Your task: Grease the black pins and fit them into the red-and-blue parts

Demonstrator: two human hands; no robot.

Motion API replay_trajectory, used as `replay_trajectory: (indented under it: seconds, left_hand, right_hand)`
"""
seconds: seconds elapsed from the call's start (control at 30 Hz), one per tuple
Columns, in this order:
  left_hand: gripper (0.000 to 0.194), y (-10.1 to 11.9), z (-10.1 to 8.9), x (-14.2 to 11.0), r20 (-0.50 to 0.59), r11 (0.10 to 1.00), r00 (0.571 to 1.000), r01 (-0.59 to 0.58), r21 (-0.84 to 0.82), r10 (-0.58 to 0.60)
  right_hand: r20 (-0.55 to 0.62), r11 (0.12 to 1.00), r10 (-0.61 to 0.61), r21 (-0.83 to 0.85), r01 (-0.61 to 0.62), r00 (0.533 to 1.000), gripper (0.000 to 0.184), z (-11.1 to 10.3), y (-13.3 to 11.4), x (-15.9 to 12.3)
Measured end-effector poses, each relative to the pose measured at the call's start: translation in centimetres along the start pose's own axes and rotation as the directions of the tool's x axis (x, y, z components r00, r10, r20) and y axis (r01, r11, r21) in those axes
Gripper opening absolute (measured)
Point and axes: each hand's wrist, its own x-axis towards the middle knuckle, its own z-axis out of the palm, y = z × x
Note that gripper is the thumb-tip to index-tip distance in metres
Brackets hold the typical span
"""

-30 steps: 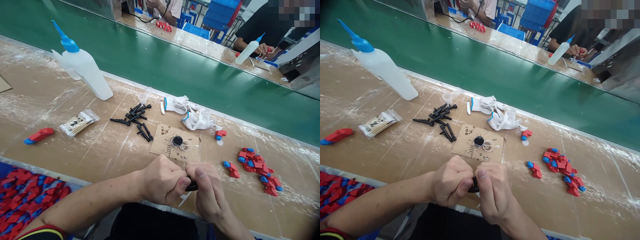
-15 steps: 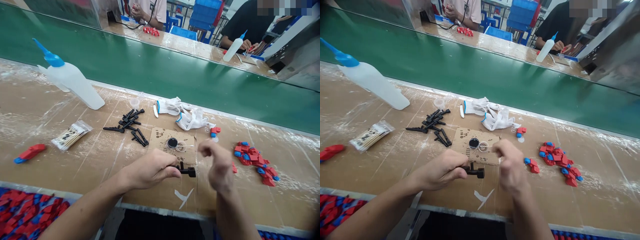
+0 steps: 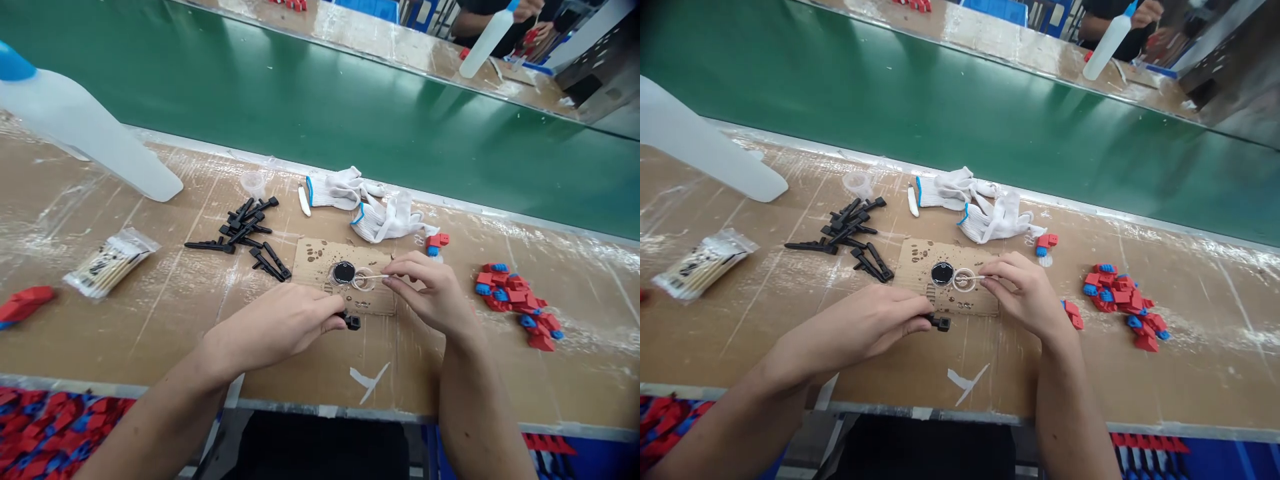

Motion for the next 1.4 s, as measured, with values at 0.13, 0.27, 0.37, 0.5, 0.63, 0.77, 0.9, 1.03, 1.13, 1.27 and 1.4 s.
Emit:
replay_trajectory:
  seconds: [0.13, 0.27, 0.37, 0.5, 0.63, 0.77, 0.9, 1.03, 1.13, 1.27, 1.4]
  left_hand:
    - [0.026, 0.1, -0.6, -0.5, 0.015, 0.998, 0.999, 0.038, 0.047, -0.039]
    - [0.018, 0.0, -0.7, -0.8, 0.047, 0.999, 0.998, 0.028, 0.042, -0.030]
    - [0.019, -0.1, -0.7, -0.7, 0.031, 0.998, 0.999, 0.027, 0.057, -0.029]
    - [0.021, -0.3, -0.7, -0.5, -0.078, 0.992, 0.997, 0.019, 0.124, -0.010]
    - [0.023, -0.2, -0.8, -0.4, -0.214, 0.985, 0.973, -0.052, 0.162, 0.086]
    - [0.017, -0.1, -0.8, -0.5, -0.303, 0.985, 0.944, -0.088, 0.150, 0.131]
    - [0.019, -0.1, -0.7, -0.4, -0.278, 0.981, 0.952, -0.081, 0.176, 0.128]
    - [0.022, -0.3, -0.4, -0.2, -0.250, 0.979, 0.960, -0.079, 0.189, 0.126]
    - [0.021, -0.5, -0.2, -0.2, -0.238, 0.977, 0.963, -0.078, 0.198, 0.125]
    - [0.021, -0.5, -0.1, -0.1, -0.223, 0.970, 0.965, -0.081, 0.230, 0.134]
    - [0.021, -0.6, 0.0, -0.1, -0.230, 0.970, 0.964, -0.078, 0.229, 0.132]
  right_hand:
    - [-0.054, 0.999, -0.050, 0.014, 0.051, 0.997, 0.009, 0.9, -0.7, 0.3]
    - [-0.073, 0.997, -0.054, 0.060, 0.058, 0.996, 0.016, 1.6, -1.0, 0.5]
    - [-0.111, 0.993, 0.002, 0.115, 0.011, 0.994, 0.019, 1.8, -0.9, 0.5]
    - [-0.143, 0.991, 0.042, 0.135, -0.022, 0.989, 0.017, 1.8, -0.7, 0.5]
    - [-0.190, 0.984, 0.078, 0.170, -0.045, 0.979, 0.015, 1.9, -0.4, 0.3]
    - [-0.277, 0.954, 0.152, 0.291, -0.067, 0.949, 0.016, 2.5, 0.1, 0.2]
    - [-0.314, 0.929, 0.208, 0.360, -0.087, 0.926, 0.015, 3.1, 0.0, 0.3]
    - [-0.306, 0.893, 0.279, 0.432, -0.129, 0.910, 0.011, 3.1, -0.4, 0.6]
    - [-0.340, 0.859, 0.320, 0.498, -0.120, 0.884, 0.011, 3.0, -0.4, 0.6]
    - [-0.346, 0.875, 0.315, 0.466, -0.130, 0.884, 0.013, 3.3, -0.3, 0.7]
    - [-0.339, 0.913, 0.280, 0.384, -0.139, 0.898, 0.015, 3.6, -0.5, 0.7]
